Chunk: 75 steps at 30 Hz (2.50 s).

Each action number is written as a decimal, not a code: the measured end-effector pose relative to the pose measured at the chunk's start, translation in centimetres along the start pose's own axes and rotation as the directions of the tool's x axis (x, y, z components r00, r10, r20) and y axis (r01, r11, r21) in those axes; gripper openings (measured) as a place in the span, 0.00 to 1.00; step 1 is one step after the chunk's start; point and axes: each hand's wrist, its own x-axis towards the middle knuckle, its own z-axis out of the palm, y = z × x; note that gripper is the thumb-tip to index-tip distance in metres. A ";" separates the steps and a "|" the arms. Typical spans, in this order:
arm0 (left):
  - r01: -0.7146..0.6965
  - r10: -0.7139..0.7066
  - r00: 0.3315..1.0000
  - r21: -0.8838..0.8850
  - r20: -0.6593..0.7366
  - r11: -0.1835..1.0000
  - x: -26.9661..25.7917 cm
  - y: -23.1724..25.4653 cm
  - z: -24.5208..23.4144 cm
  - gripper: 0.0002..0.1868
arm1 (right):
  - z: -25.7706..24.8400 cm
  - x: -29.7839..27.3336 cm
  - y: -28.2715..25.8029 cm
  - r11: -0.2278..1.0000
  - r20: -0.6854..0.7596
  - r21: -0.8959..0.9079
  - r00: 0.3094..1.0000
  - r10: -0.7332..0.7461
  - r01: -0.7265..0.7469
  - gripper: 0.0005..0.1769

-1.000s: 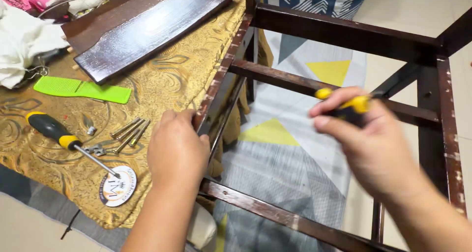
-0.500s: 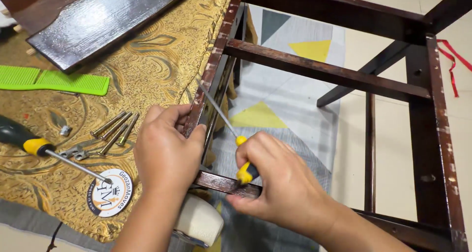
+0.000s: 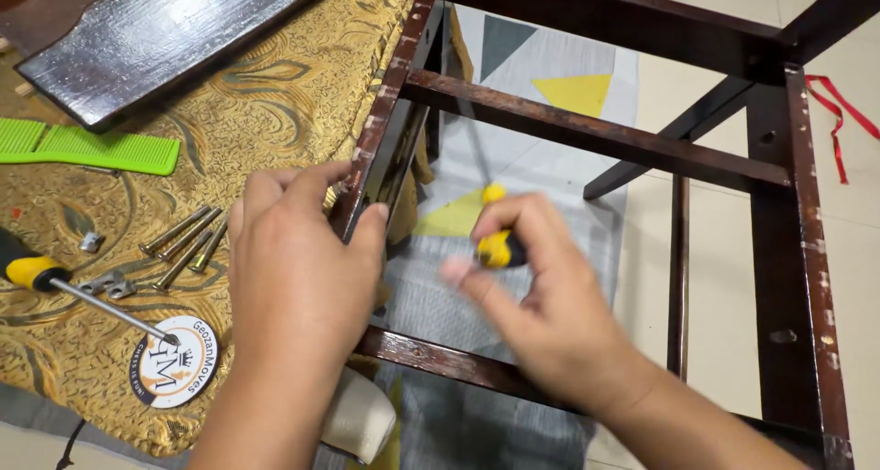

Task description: The person assembles a wooden chair by inserting dowels and attaching crossbars and the backrest to the frame. They use a screwdriver to tighten screws at each joint, aligning parts and securing them in place.

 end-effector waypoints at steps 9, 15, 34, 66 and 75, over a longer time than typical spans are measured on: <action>0.018 -0.020 0.999 0.080 0.029 0.997 0.9 0.9 1.9 0.26 | -14.8 -0.6 7.1 0.623 -0.403 -0.720 0.915 -0.016 -0.306 0.35; 0.018 -0.010 0.999 0.169 -0.046 0.985 2.4 1.2 4.9 0.27 | -20.1 -4.2 12.7 0.454 -0.507 -0.613 0.763 0.402 -0.647 0.48; 0.161 -0.161 0.987 -0.014 -0.008 0.987 2.0 6.1 8.7 0.28 | -26.3 -6.0 22.3 0.863 -0.519 -0.209 0.800 0.300 -0.459 0.26; 0.666 -0.245 0.705 -0.503 0.666 0.551 11.2 9.4 15.1 0.26 | -30.9 -13.7 31.3 0.829 -0.602 -0.220 0.740 0.300 -0.515 0.26; 0.746 -0.344 0.664 -0.554 0.664 0.369 5.8 14.6 15.7 0.27 | -41.9 -11.1 43.8 0.842 -0.387 -0.278 0.856 0.343 -0.462 0.24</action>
